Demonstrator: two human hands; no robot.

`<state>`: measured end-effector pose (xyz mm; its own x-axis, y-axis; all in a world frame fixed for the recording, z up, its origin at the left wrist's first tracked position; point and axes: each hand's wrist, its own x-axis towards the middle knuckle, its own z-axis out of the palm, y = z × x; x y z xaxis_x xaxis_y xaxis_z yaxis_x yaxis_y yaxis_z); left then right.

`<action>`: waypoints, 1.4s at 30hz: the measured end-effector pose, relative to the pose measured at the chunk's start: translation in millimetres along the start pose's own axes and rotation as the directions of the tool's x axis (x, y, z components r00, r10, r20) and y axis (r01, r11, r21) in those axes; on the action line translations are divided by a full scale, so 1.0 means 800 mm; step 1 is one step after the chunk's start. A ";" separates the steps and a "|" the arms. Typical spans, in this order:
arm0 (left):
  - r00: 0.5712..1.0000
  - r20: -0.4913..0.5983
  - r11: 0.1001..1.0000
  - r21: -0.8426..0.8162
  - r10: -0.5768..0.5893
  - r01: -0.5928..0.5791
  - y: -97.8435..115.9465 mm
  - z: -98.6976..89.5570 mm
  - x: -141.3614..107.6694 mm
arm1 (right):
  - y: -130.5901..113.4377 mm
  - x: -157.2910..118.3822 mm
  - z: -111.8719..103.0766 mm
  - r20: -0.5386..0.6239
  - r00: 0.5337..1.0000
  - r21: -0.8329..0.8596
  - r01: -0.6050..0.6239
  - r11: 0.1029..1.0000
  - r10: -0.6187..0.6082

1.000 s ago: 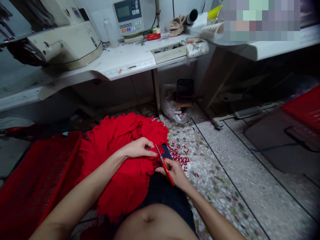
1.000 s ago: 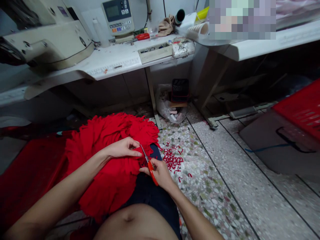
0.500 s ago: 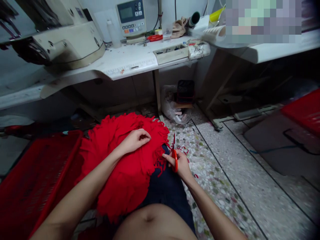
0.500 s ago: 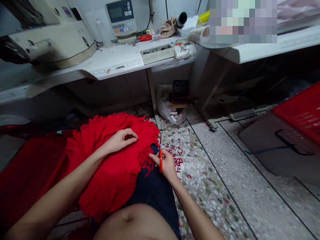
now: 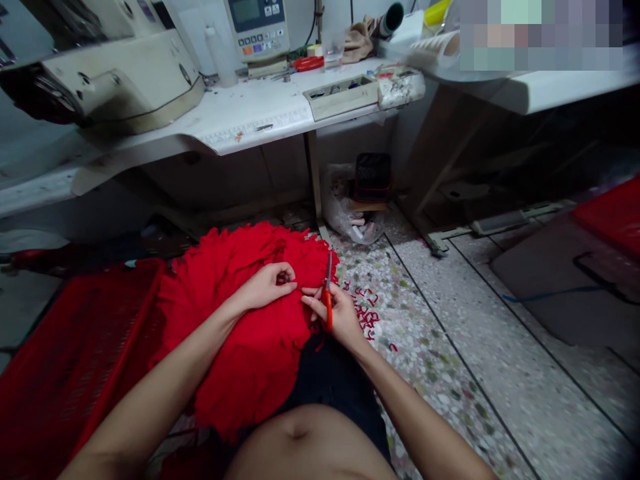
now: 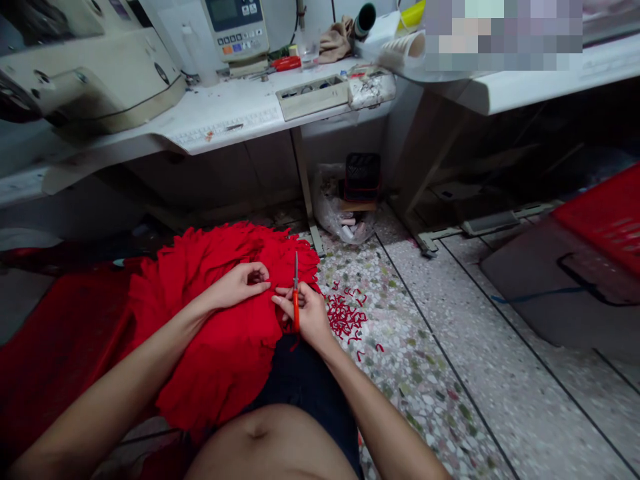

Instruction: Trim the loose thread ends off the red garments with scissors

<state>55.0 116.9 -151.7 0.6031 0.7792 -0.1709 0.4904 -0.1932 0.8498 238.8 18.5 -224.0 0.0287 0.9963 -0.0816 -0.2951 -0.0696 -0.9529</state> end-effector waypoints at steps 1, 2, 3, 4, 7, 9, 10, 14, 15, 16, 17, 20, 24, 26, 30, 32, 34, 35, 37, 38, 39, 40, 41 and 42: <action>1.000 0.004 0.995 -0.097 -0.017 0.018 -0.002 -0.002 -0.004 | 0.002 0.003 0.002 -0.005 1.000 -0.004 0.002 1.000 -0.002; 0.999 0.008 0.984 -0.172 -0.037 0.037 -0.004 -0.004 -0.007 | 0.004 0.006 0.004 -0.027 1.000 -0.004 0.002 1.000 -0.002; 0.999 0.016 0.973 -0.225 -0.051 0.053 -0.005 -0.006 -0.010 | 0.004 0.009 0.006 -0.061 0.998 -0.001 0.002 1.000 -0.002; 0.998 0.033 0.963 -0.263 -0.057 0.063 -0.005 -0.008 -0.013 | 0.004 0.011 0.007 -0.103 0.995 0.003 0.003 1.000 -0.003; 0.996 0.084 0.937 -0.345 -0.031 0.058 -0.001 -0.011 -0.017 | -0.005 0.010 0.009 -0.181 0.983 0.029 0.012 1.000 -0.007; 0.995 0.102 0.916 -0.399 -0.008 0.048 0.005 -0.012 -0.016 | -0.015 0.006 0.010 -0.157 0.988 0.064 0.006 0.998 0.004; 0.993 0.115 0.905 -0.423 0.004 0.046 0.009 -0.011 -0.015 | -0.020 0.005 0.011 -0.141 0.990 0.089 0.001 0.996 0.011; 0.990 0.130 0.911 -0.412 0.047 0.011 0.018 -0.002 -0.008 | -0.039 0.005 0.015 -0.186 0.982 0.123 0.020 0.992 0.003; 0.993 0.110 0.921 -0.390 0.049 -0.003 0.019 0.000 -0.005 | -0.044 0.007 0.015 -0.217 0.976 0.097 0.035 0.995 -0.013; 0.995 0.092 0.930 -0.366 0.048 -0.011 0.019 0.002 -0.003 | -0.050 0.009 0.015 -0.242 0.970 0.066 0.051 0.997 -0.033; 0.995 0.087 0.939 -0.344 0.044 -0.011 0.018 0.003 -0.001 | -0.056 0.011 0.013 -0.254 0.966 0.038 0.066 0.997 -0.054; 0.988 0.150 0.960 -0.279 0.029 0.014 0.014 0.000 0.003 | -0.073 0.017 0.005 -0.199 0.975 0.019 0.108 0.994 -0.102; 0.991 0.129 0.942 -0.326 -0.044 0.084 0.014 -0.007 0.002 | -0.081 0.023 -0.009 -0.131 0.983 0.088 0.142 0.986 -0.130; 0.993 0.071 0.896 -0.428 -0.095 0.116 0.016 -0.009 0.000 | -0.075 0.021 -0.014 -0.163 0.982 0.126 0.117 0.985 -0.096; 0.987 0.022 0.844 -0.516 -0.159 0.147 0.020 -0.008 0.001 | -0.047 -0.001 -0.025 -0.136 0.990 -0.027 -0.039 0.999 0.035; 0.987 0.031 0.858 -0.489 -0.160 0.155 0.020 -0.006 0.001 | -0.029 -0.018 -0.033 -0.046 0.996 -0.146 -0.078 0.986 0.072; 0.986 0.063 0.870 -0.466 -0.153 0.164 0.020 -0.004 0.001 | -0.013 -0.035 -0.043 0.062 0.996 -0.253 -0.053 0.966 0.070; 0.985 0.077 0.870 -0.462 -0.154 0.173 0.020 -0.003 0.001 | -0.007 -0.042 -0.049 0.117 0.992 -0.324 -0.013 0.946 0.054; 0.982 0.097 0.868 -0.459 -0.164 0.190 0.020 -0.001 0.001 | 0.000 -0.053 -0.059 0.223 0.973 -0.448 0.056 0.892 0.051; 0.981 0.102 0.869 -0.455 -0.166 0.194 0.021 0.000 0.002 | 0.002 -0.056 -0.063 0.261 0.964 -0.497 0.085 0.864 0.056; 0.981 0.105 0.872 -0.449 -0.165 0.195 0.022 0.001 0.002 | 0.002 -0.058 -0.065 0.285 0.956 -0.533 0.104 0.840 0.063; 0.981 0.107 0.876 -0.442 -0.161 0.193 0.023 0.002 0.003 | 0.001 -0.059 -0.066 0.296 0.953 -0.558 0.115 0.822 0.068; 0.981 0.111 0.879 -0.437 -0.159 0.192 0.024 0.004 0.004 | 0.000 -0.058 -0.066 0.302 0.951 -0.574 0.124 0.810 0.068; 0.980 0.117 0.880 -0.434 -0.160 0.195 0.025 0.005 0.005 | -0.002 -0.057 -0.065 0.305 0.950 -0.579 0.131 0.804 0.064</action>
<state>69.5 113.8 -137.2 0.5863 0.7251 -0.3613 0.2757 0.2408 0.9306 287.3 -29.8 -233.6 -0.2825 0.9580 -0.0499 0.3196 0.0450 -0.9465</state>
